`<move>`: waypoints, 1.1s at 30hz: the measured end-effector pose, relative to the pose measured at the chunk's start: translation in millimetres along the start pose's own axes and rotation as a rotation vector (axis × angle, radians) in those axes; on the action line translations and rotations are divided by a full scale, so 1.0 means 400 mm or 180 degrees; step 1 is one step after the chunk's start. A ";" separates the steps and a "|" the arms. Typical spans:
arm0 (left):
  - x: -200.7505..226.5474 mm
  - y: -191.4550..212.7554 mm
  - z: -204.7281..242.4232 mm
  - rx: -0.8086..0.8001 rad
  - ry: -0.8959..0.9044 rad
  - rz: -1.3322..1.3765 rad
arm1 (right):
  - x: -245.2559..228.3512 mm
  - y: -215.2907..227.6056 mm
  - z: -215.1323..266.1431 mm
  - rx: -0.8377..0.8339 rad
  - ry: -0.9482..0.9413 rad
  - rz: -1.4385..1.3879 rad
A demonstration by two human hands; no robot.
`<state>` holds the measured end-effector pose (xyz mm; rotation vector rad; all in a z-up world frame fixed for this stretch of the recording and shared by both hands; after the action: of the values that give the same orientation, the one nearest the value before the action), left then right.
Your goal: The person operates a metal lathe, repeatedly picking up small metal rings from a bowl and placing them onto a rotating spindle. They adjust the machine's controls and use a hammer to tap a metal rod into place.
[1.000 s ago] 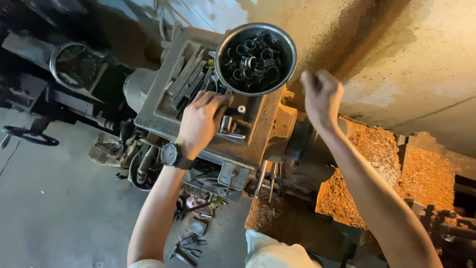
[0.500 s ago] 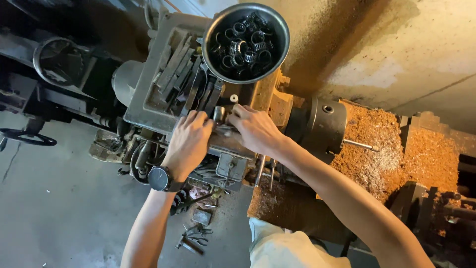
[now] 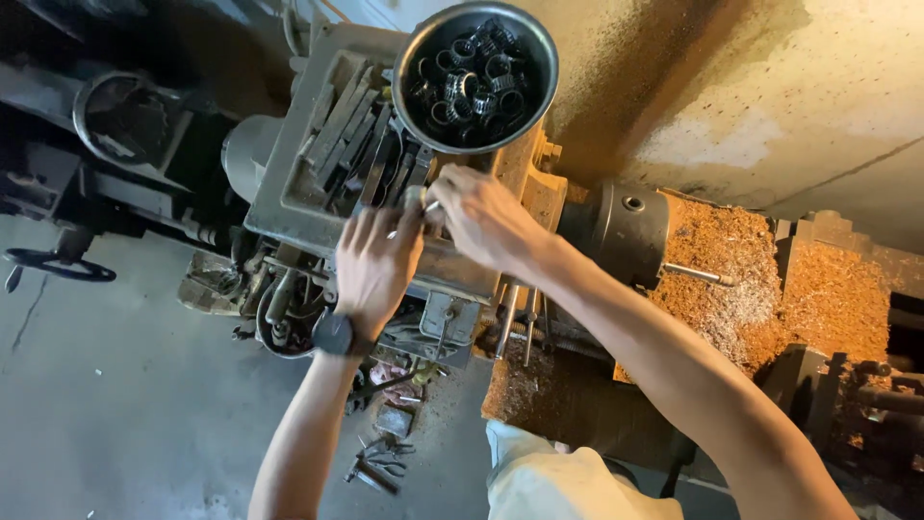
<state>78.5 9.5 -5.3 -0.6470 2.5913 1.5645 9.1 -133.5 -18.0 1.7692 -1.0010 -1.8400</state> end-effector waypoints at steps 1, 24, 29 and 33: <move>-0.005 0.010 0.025 0.0213 0.0206 0.0391 | -0.040 0.022 0.031 0.0358 0.0647 -0.0120; 1.024 -0.093 0.208 -0.3163 0.1477 0.5988 | 0.348 -0.075 1.225 0.2960 -0.1682 -0.3591; 1.132 -0.111 0.219 -0.3380 0.1156 0.5879 | 0.394 -0.130 1.323 0.3277 -0.2027 -0.3592; 1.158 -0.169 0.242 -0.3308 0.1551 0.5945 | 0.350 -0.018 1.297 0.3216 -0.2257 -0.2772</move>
<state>-335.3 -86.1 -224.9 2.4723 1.9154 3.2273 -512.0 -114.8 -148.9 2.3876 -1.8655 -2.9608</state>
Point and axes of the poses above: each hand's wrist, its own z-axis away from the middle knuckle, its own y-axis out of the back of the hand, x = y × z, the point moved 5 cm from there along -z, towards the middle knuckle, and after that the axes turned 14 degrees about -z, right-handed, at the moved point
